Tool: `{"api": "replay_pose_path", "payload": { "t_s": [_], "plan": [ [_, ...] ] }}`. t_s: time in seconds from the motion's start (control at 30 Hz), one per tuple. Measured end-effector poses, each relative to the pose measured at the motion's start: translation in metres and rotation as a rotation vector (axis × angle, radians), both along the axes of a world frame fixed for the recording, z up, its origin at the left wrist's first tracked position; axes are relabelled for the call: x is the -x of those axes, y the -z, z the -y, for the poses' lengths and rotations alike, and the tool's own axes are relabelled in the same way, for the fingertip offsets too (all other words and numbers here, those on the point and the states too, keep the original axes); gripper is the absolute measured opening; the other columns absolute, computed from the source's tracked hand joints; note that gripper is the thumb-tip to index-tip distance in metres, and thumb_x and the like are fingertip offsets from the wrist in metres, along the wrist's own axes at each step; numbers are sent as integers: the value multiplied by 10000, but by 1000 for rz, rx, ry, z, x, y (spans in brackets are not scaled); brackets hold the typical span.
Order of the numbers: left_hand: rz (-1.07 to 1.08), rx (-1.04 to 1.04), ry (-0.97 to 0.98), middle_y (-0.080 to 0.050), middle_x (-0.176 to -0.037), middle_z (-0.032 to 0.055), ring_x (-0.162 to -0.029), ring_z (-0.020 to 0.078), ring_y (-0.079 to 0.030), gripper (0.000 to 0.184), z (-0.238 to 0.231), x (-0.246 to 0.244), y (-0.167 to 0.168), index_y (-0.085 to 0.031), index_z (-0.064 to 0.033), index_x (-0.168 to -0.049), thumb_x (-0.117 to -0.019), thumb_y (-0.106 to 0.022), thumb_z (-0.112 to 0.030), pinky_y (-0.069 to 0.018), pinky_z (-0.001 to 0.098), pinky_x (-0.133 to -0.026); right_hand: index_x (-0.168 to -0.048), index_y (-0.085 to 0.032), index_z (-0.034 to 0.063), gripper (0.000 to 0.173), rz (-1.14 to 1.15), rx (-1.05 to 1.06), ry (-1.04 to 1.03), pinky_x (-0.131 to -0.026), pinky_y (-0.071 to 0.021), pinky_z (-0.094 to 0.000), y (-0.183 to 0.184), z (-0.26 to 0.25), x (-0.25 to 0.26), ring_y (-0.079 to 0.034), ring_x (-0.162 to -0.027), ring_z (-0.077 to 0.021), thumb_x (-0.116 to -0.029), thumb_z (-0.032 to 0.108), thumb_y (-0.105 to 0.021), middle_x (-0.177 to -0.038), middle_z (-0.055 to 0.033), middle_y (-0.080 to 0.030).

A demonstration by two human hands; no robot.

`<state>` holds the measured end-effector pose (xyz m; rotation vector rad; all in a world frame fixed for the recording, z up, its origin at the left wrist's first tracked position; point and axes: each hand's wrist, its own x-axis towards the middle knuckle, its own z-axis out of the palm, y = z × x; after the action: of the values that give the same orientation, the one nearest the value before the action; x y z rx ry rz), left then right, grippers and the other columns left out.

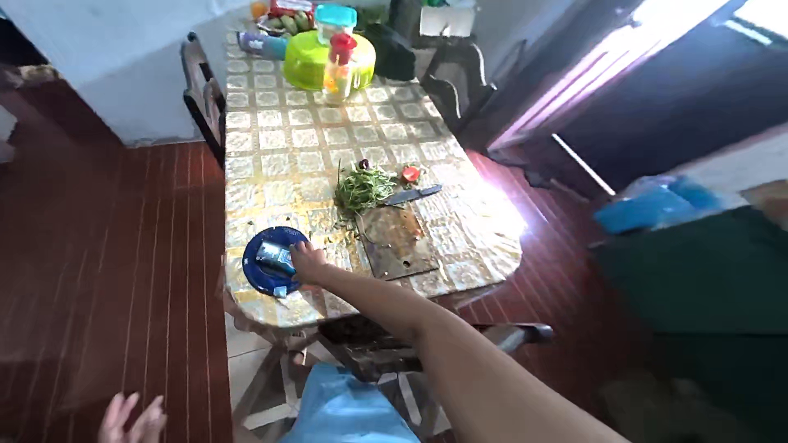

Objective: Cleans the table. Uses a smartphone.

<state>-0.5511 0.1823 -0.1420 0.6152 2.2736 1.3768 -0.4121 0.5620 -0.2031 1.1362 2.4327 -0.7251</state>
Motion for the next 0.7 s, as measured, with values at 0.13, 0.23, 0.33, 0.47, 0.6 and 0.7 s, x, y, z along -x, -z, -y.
{"api": "replay_pose_path", "payload": {
  "t_s": [0.13,0.23,0.33,0.47,0.6,0.7],
  "plan": [
    [-72,69,382,-425,-1524,315,-1246,356,-617,581,-95,13,10,-407,77,-1498,-1000,-590,-159,-563,456,-980,-1553,-343,-14,927,47,7,17,-999,-446,-678,7,-4,10,-376,-1425,-474,-815,244,-840,-1551,-267,-375],
    [-245,120,725,-481,-1506,269,-1333,415,-538,498,-175,20,19,-550,27,-1424,-966,-634,-149,-484,554,-1058,-1523,-374,-27,982,59,81,114,-999,-455,-680,2,-5,15,-374,-1417,-496,-749,298,-884,-1545,-294,-357],
    [-535,180,1051,-429,-1571,247,-1448,463,-411,660,-247,36,19,-535,-33,-1477,-881,-784,-170,-310,696,-1147,-1433,-465,-96,813,-4,341,172,-1007,-441,-689,-30,-13,19,-471,-1314,-534,-858,368,-805,-1499,-370,-368],
    [-521,280,1562,-607,-1435,170,-1358,371,-551,413,-307,68,-1,-620,-63,-1404,-1026,-624,-230,-345,633,-1155,-1242,-629,-99,469,-131,741,291,-910,-495,-609,-81,-16,8,-647,-1032,-404,-1042,322,-589,-1170,-306,-643],
    [44,141,1566,-737,-1089,160,-1044,230,-704,351,-322,95,-14,-708,49,-1164,-1079,-452,-175,-531,425,-984,-1288,-553,-11,644,-335,947,661,-717,-558,-430,-123,-4,-6,-642,-748,-221,-1070,570,-380,-945,-151,-659],
    [558,185,1318,-725,-947,6,-874,72,-703,319,-320,105,-17,-681,-24,-1120,-1094,-398,-170,-603,302,-818,-1202,-575,33,697,-746,892,810,-600,-579,-341,-128,22,-10,-654,-637,-148,-1083,572,-150,-808,-47,-660]
  ]
}}
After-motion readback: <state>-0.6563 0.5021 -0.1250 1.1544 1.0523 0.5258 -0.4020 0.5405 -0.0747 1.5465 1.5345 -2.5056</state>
